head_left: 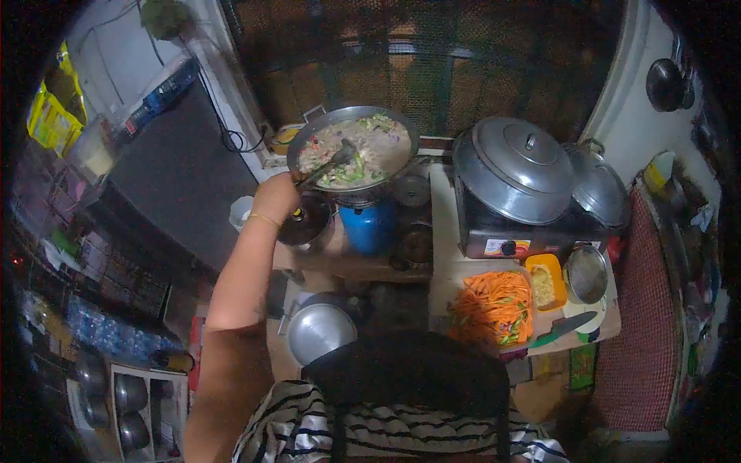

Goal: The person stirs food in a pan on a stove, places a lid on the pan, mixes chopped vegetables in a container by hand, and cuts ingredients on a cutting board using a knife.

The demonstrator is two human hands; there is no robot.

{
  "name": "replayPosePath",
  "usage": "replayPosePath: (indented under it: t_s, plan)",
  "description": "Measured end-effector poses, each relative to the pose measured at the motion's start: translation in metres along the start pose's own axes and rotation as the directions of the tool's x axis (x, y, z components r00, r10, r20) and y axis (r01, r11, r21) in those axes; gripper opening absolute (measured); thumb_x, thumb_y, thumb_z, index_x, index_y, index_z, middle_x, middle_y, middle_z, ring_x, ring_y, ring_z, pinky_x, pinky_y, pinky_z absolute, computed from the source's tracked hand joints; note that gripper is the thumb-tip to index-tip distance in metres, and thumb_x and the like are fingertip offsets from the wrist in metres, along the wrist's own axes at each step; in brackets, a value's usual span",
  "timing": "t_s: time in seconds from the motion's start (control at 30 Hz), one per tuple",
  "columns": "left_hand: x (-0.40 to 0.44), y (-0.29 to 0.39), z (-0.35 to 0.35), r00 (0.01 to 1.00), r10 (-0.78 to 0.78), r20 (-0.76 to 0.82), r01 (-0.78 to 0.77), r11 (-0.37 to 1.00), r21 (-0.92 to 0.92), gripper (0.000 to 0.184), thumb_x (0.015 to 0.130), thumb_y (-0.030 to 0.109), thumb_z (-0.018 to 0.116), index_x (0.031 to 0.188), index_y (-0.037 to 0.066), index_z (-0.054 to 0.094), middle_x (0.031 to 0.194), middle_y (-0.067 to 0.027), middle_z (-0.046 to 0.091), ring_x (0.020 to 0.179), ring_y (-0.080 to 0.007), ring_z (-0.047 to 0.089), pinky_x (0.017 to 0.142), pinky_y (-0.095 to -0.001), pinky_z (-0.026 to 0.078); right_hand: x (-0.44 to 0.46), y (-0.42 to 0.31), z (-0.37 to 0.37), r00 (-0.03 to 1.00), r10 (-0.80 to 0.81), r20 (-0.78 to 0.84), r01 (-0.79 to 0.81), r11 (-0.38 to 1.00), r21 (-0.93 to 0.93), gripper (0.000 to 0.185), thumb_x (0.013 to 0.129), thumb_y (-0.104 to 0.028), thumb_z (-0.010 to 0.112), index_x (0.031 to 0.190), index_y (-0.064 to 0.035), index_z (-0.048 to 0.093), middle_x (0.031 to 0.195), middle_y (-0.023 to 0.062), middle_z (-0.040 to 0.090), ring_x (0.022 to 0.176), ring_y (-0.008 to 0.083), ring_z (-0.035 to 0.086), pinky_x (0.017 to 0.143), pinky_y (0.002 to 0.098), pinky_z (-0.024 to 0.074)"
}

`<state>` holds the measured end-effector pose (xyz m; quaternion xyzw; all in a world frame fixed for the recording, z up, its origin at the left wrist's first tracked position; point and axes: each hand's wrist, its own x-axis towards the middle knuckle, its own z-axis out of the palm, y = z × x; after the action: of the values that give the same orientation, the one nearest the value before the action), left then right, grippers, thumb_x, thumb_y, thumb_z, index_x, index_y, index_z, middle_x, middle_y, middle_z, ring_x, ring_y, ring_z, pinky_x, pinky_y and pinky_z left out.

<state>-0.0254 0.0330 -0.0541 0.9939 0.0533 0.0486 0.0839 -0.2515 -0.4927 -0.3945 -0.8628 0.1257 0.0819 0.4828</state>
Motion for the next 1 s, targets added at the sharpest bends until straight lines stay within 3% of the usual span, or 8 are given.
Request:
replayPosePath:
  t_s: [0.2, 0.33, 0.57, 0.7, 0.73, 0.83, 0.87, 1.0]
  plan:
    - [-0.047, 0.005, -0.06, 0.987, 0.155, -0.049, -0.161, 0.974, -0.161, 0.033, 0.09, 0.013, 0.067, 0.122, 0.014, 0.071, 0.112, -0.0176, 0.072, 0.103, -0.0383, 0.068, 0.09, -0.0441, 0.053, 0.001, 0.006, 0.0, 1.0, -0.007, -0.002, 0.007, 1.0, 0.009, 0.034, 0.085, -0.032, 0.069, 0.113, -0.0118, 0.072, 0.102, 0.016, 0.071, 0.092, 0.031, 0.07, 0.081, 0.0464, 0.0564]
    - [-0.05, 0.015, -0.071, 0.983, 0.115, 0.141, -0.083, 0.973, -0.215, 0.031, 0.089, 0.014, 0.069, 0.119, 0.016, 0.074, 0.111, -0.0183, 0.072, 0.103, -0.0373, 0.069, 0.091, -0.0415, 0.052, 0.004, 0.005, 0.002, 1.0, -0.024, -0.008, 0.024, 1.0, 0.019, 0.035, 0.085, -0.032, 0.07, 0.113, -0.0122, 0.072, 0.103, 0.0163, 0.071, 0.093, 0.0312, 0.07, 0.081, 0.0466, 0.0564]
    - [-0.022, 0.03, -0.039, 0.998, 0.003, -0.065, -0.026, 0.935, -0.354, 0.035, 0.087, 0.012, 0.068, 0.121, 0.018, 0.073, 0.111, -0.0195, 0.072, 0.102, -0.0375, 0.069, 0.089, -0.0417, 0.053, -0.006, 0.011, 0.001, 0.998, -0.028, -0.05, 0.029, 0.999, 0.035, 0.036, 0.085, -0.033, 0.07, 0.115, -0.0128, 0.072, 0.104, 0.0167, 0.071, 0.094, 0.0316, 0.07, 0.082, 0.047, 0.0564]
    - [-0.006, 0.049, -0.055, 0.998, -0.049, 0.049, 0.06, 0.966, -0.252, 0.033, 0.086, 0.013, 0.068, 0.119, 0.011, 0.072, 0.11, -0.0219, 0.071, 0.098, -0.0382, 0.07, 0.087, -0.0434, 0.053, -0.034, 0.025, -0.007, 0.994, -0.019, -0.111, 0.023, 0.999, 0.043, 0.037, 0.085, -0.033, 0.07, 0.116, -0.0131, 0.071, 0.105, 0.017, 0.071, 0.094, 0.0318, 0.07, 0.082, 0.0472, 0.0564]
    - [0.02, 0.023, -0.027, 1.0, -0.025, 0.01, 0.026, 0.994, -0.103, 0.035, 0.087, 0.016, 0.068, 0.121, 0.011, 0.071, 0.111, -0.0227, 0.071, 0.101, -0.0373, 0.07, 0.088, -0.0439, 0.053, -0.037, 0.028, -0.009, 0.991, -0.033, -0.132, 0.04, 0.998, 0.053, 0.037, 0.085, -0.033, 0.07, 0.116, -0.0132, 0.071, 0.105, 0.0171, 0.071, 0.095, 0.0319, 0.07, 0.082, 0.0472, 0.0565]
    - [0.028, 0.01, -0.02, 0.986, 0.078, -0.149, -0.137, 0.885, -0.444, 0.037, 0.086, 0.011, 0.066, 0.122, 0.004, 0.07, 0.115, -0.0189, 0.072, 0.103, -0.0303, 0.07, 0.091, -0.0395, 0.052, -0.053, 0.026, -0.005, 0.97, -0.103, -0.222, 0.132, 0.984, 0.121, 0.037, 0.085, -0.033, 0.07, 0.117, -0.0135, 0.071, 0.105, 0.0173, 0.071, 0.095, 0.0321, 0.07, 0.082, 0.0474, 0.0565]
    - [0.053, -0.014, 0.0, 0.963, 0.156, -0.22, -0.231, 0.899, -0.371, 0.04, 0.085, 0.011, 0.067, 0.124, 0.003, 0.069, 0.117, -0.0188, 0.072, 0.106, -0.0286, 0.07, 0.092, -0.0384, 0.051, -0.054, 0.023, 0.0, 0.959, -0.137, -0.248, 0.175, 0.975, 0.137, 0.038, 0.085, -0.033, 0.07, 0.117, -0.0136, 0.071, 0.105, 0.0173, 0.071, 0.095, 0.0321, 0.07, 0.083, 0.0474, 0.0565]
    - [0.133, -0.007, 0.024, 0.981, 0.174, -0.089, -0.195, 0.868, -0.456, 0.045, 0.086, 0.016, 0.071, 0.129, 0.004, 0.066, 0.125, -0.0183, 0.069, 0.113, -0.0259, 0.067, 0.093, -0.0355, 0.051, -0.08, -0.001, 0.008, 0.865, -0.307, -0.396, 0.395, 0.905, 0.162, 0.038, 0.085, -0.033, 0.07, 0.118, -0.0139, 0.071, 0.106, 0.0176, 0.071, 0.096, 0.0324, 0.07, 0.083, 0.0477, 0.0565]
